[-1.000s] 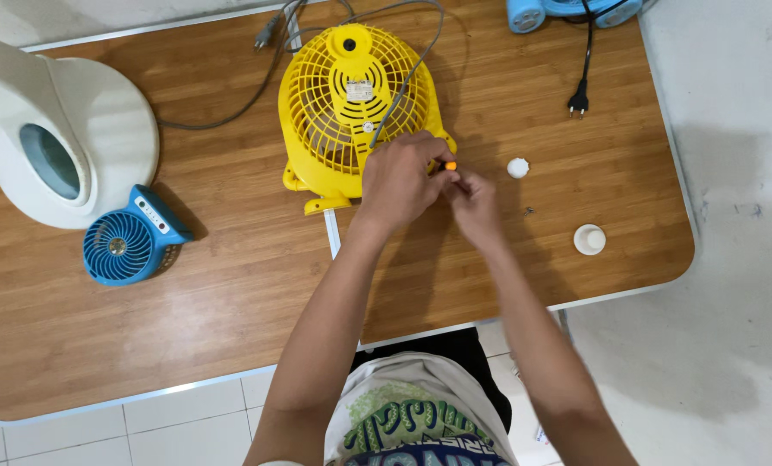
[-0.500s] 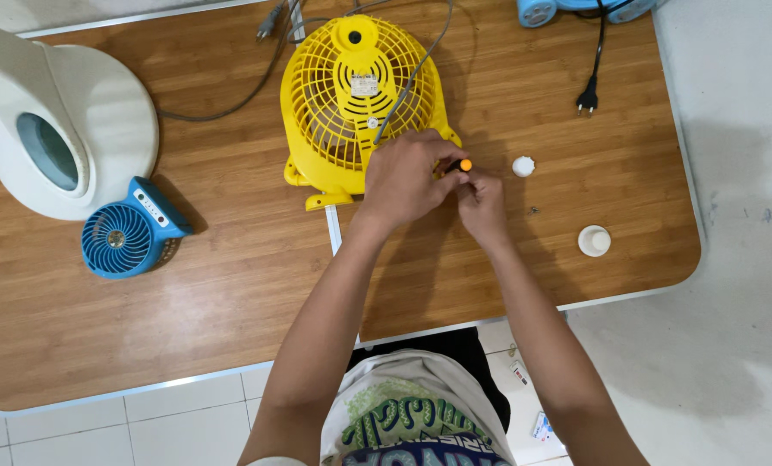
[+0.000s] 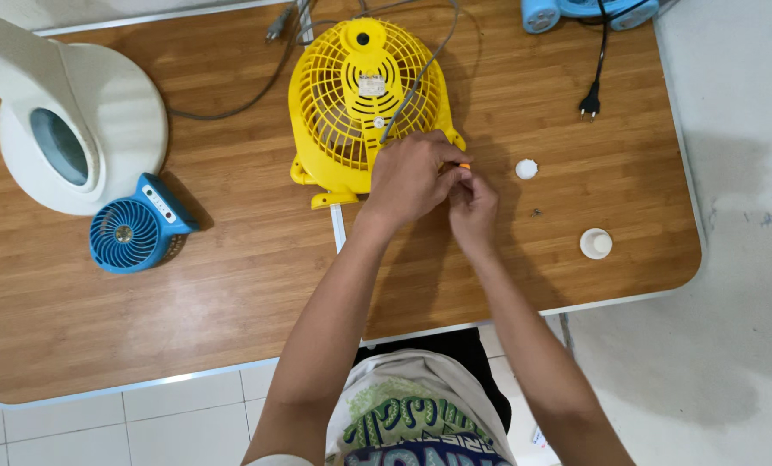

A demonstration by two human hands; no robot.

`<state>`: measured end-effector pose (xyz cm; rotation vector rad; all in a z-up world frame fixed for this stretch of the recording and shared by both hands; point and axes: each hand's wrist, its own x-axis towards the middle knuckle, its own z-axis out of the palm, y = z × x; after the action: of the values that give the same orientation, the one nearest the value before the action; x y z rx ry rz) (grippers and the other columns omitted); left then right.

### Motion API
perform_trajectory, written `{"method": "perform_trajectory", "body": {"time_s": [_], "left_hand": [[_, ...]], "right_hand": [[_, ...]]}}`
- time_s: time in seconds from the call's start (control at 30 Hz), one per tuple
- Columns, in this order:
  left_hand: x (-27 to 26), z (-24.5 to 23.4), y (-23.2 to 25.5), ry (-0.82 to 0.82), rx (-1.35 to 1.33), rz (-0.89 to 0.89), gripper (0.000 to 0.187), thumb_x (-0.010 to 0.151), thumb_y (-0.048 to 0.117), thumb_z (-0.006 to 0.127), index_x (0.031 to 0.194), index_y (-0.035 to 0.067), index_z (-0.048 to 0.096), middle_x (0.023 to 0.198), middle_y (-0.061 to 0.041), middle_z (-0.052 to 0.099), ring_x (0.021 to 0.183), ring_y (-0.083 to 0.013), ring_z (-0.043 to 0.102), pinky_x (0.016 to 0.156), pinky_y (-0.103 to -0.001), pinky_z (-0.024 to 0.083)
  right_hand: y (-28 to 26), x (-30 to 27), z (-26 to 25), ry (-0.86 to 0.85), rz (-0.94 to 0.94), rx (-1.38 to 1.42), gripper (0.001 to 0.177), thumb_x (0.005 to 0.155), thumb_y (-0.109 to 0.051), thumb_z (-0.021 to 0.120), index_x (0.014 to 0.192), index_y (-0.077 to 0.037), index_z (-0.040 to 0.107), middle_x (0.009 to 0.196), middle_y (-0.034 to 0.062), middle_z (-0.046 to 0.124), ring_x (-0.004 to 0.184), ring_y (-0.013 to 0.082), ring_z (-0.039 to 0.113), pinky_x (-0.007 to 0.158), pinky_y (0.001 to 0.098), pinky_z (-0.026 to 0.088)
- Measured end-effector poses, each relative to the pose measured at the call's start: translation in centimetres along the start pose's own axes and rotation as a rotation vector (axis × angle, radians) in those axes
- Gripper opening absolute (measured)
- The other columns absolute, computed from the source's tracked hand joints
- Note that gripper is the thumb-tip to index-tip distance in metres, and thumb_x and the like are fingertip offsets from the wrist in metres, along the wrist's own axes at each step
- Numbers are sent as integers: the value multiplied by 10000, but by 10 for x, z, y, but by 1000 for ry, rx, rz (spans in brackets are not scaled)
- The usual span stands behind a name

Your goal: The person assembles a yellow and blue desk fan on a wooden table. They use a screwdriver to secure the fan blade to the motor, attach the front grille, and tighten the rear screws to complete the assembly.

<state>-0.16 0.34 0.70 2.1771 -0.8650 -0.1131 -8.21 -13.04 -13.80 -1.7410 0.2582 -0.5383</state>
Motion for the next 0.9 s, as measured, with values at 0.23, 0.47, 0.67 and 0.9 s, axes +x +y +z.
{"method": "perform_trajectory", "body": {"time_s": [0.23, 0.47, 0.67, 0.9], "left_hand": [[1, -2, 2, -42, -39, -61, 154, 819, 240, 797, 965, 195, 820, 921, -12, 742, 879, -257, 721, 733, -424, 550], [3, 1, -4, -24, -32, -31, 175, 806, 205, 793, 978, 211, 826, 947, -13, 744, 884, -263, 718, 722, -425, 552], [1, 1, -5, -51, -19, -21, 175, 812, 238, 798, 983, 226, 829, 921, -9, 745, 891, -255, 719, 732, -422, 555], [2, 1, 0, 24, -54, -55, 192, 786, 264, 818, 882, 121, 733, 855, -18, 745, 845, -264, 722, 699, -432, 540]], "right_hand": [[-4, 32, -40, -426, 40, -39, 176, 1013, 66, 558, 1125, 15, 684, 1002, 31, 716, 933, 107, 639, 834, 275, 518], [3, 13, -20, -172, 36, -120, 156, 1008, 47, 556, 1054, 43, 705, 871, 89, 708, 815, 95, 596, 727, 287, 499], [-4, -9, 19, 149, -98, -138, 142, 1024, 37, 555, 1047, 50, 694, 894, 95, 709, 809, 118, 647, 702, 302, 513], [-12, 0, 5, 25, 93, -28, 192, 1026, 40, 534, 1115, 63, 702, 952, 83, 744, 893, 118, 648, 783, 277, 535]]}}
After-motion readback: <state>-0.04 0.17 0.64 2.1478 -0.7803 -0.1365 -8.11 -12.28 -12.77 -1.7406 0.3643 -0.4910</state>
